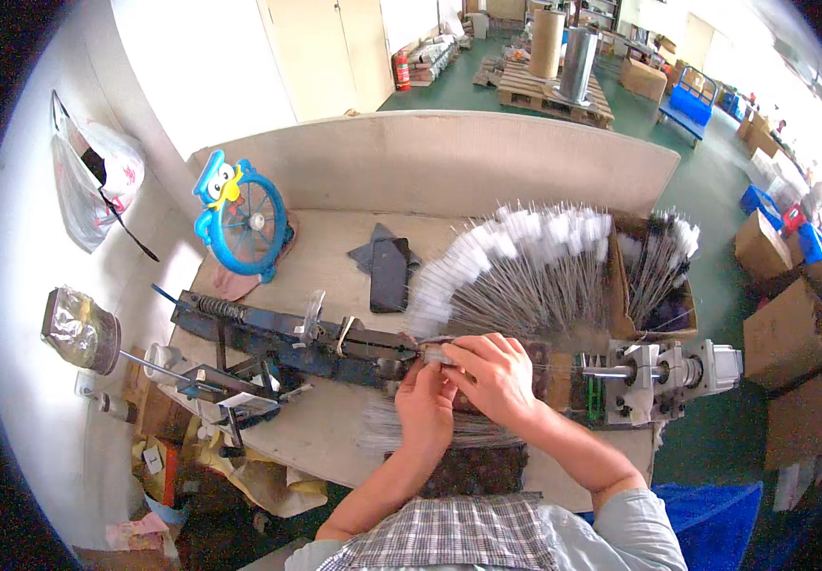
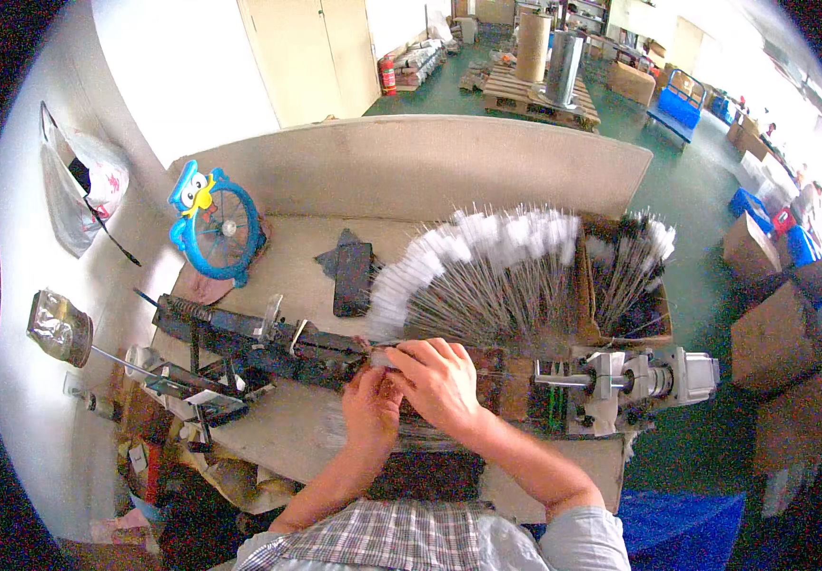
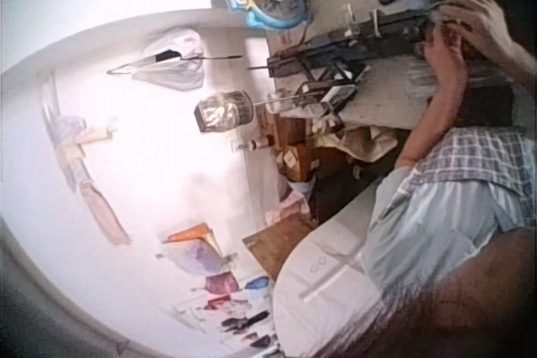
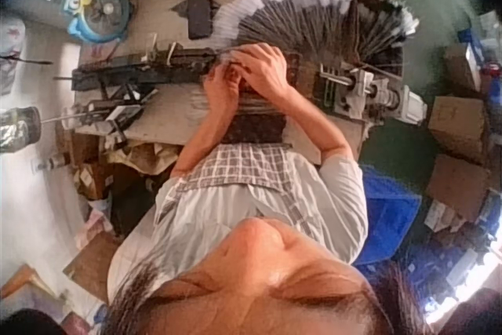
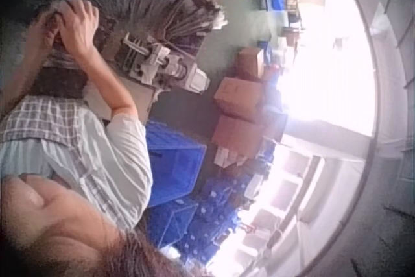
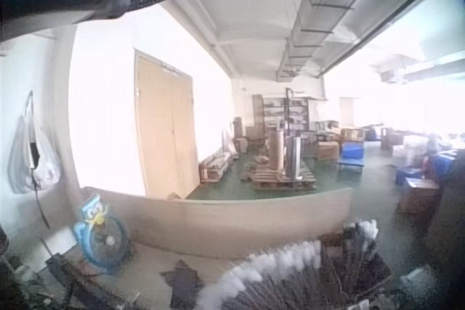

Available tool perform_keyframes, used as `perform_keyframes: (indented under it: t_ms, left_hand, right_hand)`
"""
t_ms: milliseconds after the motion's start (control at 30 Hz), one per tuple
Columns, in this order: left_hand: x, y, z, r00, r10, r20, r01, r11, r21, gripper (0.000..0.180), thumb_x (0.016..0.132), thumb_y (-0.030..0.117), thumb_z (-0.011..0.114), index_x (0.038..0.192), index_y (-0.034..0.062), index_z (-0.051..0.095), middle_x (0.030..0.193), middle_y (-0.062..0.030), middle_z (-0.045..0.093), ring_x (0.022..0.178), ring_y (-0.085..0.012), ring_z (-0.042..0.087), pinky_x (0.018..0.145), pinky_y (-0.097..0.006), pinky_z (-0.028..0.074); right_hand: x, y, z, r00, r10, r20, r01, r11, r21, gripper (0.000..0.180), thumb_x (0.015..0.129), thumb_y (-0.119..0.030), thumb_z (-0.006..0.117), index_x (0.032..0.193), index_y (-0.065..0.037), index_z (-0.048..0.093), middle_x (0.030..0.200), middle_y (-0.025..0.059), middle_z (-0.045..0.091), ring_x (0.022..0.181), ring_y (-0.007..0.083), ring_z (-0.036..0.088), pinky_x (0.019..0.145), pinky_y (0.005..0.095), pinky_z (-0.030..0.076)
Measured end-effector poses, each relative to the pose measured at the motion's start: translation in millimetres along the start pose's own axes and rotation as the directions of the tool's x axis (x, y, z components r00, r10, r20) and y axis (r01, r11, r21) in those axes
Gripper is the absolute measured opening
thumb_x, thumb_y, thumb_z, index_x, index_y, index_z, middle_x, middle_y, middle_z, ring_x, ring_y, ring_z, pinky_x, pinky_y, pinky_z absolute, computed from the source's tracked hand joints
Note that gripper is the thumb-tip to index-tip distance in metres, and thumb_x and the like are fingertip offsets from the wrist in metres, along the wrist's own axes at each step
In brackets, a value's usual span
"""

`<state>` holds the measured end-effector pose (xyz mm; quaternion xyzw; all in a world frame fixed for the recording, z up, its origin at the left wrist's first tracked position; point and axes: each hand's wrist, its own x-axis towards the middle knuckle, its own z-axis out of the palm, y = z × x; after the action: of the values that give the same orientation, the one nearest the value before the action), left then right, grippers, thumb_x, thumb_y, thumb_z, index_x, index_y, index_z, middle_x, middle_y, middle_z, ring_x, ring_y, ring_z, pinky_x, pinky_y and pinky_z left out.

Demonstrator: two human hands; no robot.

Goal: Manually assembling components into bottle brushes using a mechanical jig and workstation.

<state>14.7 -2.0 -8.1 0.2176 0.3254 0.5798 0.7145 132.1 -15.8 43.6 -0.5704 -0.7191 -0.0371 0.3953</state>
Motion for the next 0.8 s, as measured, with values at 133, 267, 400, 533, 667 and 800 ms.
perform_keyframes:
  t_ms: [133, 267, 400, 533, 667, 800]
  left_hand:
    - [-2, 4, -1, 0.991, -0.124, -0.057, 0.111, 0.975, -0.193, 0.017, 0.091, 0.019, 0.046, 0.094, 0.0047, 0.055, 0.093, -0.0057, 0.059, 0.087, -0.0164, 0.057, 0.078, -0.030, 0.047]
    - [-2, 8, 2, 0.991, -0.130, -0.041, 0.122, 0.979, -0.161, 0.028, 0.090, 0.036, 0.043, 0.092, 0.0104, 0.056, 0.084, -0.0025, 0.060, 0.074, -0.0127, 0.058, 0.062, -0.024, 0.047]
    - [-8, 14, 9, 0.983, -0.156, -0.098, 0.134, 0.971, -0.200, 0.032, 0.089, 0.040, 0.042, 0.092, 0.0118, 0.055, 0.081, -0.0015, 0.059, 0.072, -0.0133, 0.057, 0.062, -0.024, 0.046]
    - [-10, 15, 20, 0.974, -0.158, -0.161, 0.117, 0.965, -0.235, 0.025, 0.089, 0.032, 0.047, 0.092, 0.0078, 0.055, 0.082, -0.0036, 0.058, 0.074, -0.0134, 0.056, 0.064, -0.025, 0.046]
    - [-8, 4, 6, 0.991, -0.081, -0.106, 0.073, 0.995, -0.071, 0.016, 0.087, 0.020, 0.053, 0.092, 0.0048, 0.054, 0.085, -0.0052, 0.058, 0.077, -0.0142, 0.057, 0.067, -0.026, 0.047]
    - [-6, 11, 19, 0.990, -0.085, -0.111, 0.074, 0.992, -0.100, 0.008, 0.084, 0.007, 0.055, 0.091, 0.0032, 0.054, 0.086, -0.0052, 0.058, 0.077, -0.0143, 0.057, 0.069, -0.027, 0.048]
  right_hand:
    - [-1, 1, 4, 1.000, -0.010, -0.006, 0.010, 1.000, 0.012, 0.025, 0.067, -0.021, 0.071, 0.090, -0.014, 0.068, 0.092, -0.0009, 0.063, 0.083, 0.0176, 0.059, 0.071, 0.0324, 0.044]
    - [4, -8, 10, 1.000, 0.030, 0.003, -0.030, 0.999, 0.017, 0.029, 0.067, -0.025, 0.070, 0.093, -0.013, 0.066, 0.091, -0.0005, 0.063, 0.083, 0.0184, 0.058, 0.072, 0.0333, 0.044]
    - [7, -10, 18, 0.999, 0.054, -0.002, -0.054, 0.998, -0.014, 0.031, 0.068, -0.029, 0.069, 0.094, -0.013, 0.065, 0.090, -0.0003, 0.062, 0.084, 0.0189, 0.058, 0.073, 0.0339, 0.043]
    - [5, -6, 8, 1.000, 0.015, -0.006, -0.015, 1.000, -0.025, 0.028, 0.068, -0.027, 0.068, 0.092, -0.013, 0.065, 0.090, -0.0011, 0.062, 0.084, 0.0182, 0.058, 0.074, 0.0340, 0.043]
    - [0, -3, 3, 1.000, -0.024, -0.008, 0.024, 1.000, -0.014, 0.023, 0.068, -0.022, 0.068, 0.089, -0.016, 0.068, 0.091, -0.0016, 0.063, 0.083, 0.0174, 0.058, 0.074, 0.0330, 0.043]
    - [-2, 1, 2, 0.999, -0.034, -0.006, 0.034, 0.999, -0.026, 0.021, 0.067, -0.020, 0.069, 0.087, -0.015, 0.069, 0.092, -0.0011, 0.063, 0.082, 0.0171, 0.058, 0.073, 0.0323, 0.043]
